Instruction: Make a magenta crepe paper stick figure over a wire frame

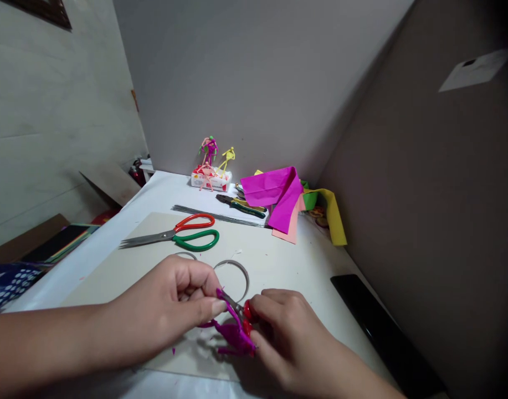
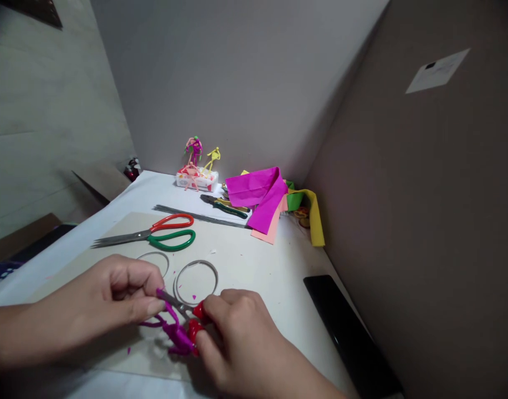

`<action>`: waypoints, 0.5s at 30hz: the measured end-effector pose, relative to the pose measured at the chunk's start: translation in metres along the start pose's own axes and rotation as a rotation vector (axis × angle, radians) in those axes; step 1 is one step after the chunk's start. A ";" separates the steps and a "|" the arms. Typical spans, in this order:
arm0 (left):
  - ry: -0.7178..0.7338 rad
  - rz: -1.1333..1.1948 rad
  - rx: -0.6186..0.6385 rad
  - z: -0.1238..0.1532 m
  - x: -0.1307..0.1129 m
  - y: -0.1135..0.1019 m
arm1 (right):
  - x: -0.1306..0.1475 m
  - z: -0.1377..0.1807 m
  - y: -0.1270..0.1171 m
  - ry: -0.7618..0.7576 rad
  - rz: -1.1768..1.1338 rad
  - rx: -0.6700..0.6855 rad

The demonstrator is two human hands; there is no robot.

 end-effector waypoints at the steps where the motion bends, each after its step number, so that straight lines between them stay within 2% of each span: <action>1: 0.002 -0.005 -0.002 0.000 0.000 0.000 | 0.000 0.000 0.000 0.001 -0.005 0.001; 9: -0.001 -0.009 -0.007 0.000 0.000 0.002 | 0.000 -0.001 0.002 -0.034 -0.025 -0.019; 15: 0.013 0.025 0.005 0.001 0.001 -0.002 | -0.002 0.001 -0.002 0.012 -0.082 -0.061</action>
Point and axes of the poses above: each hand's wrist, its own z-axis away from the middle knuckle, its own y-axis out of the palm, x = y × z, the point moved 1 cm from there along -z, towards the middle knuckle, and after that the axes turned 6 degrees about -y, right-handed, at the moved point
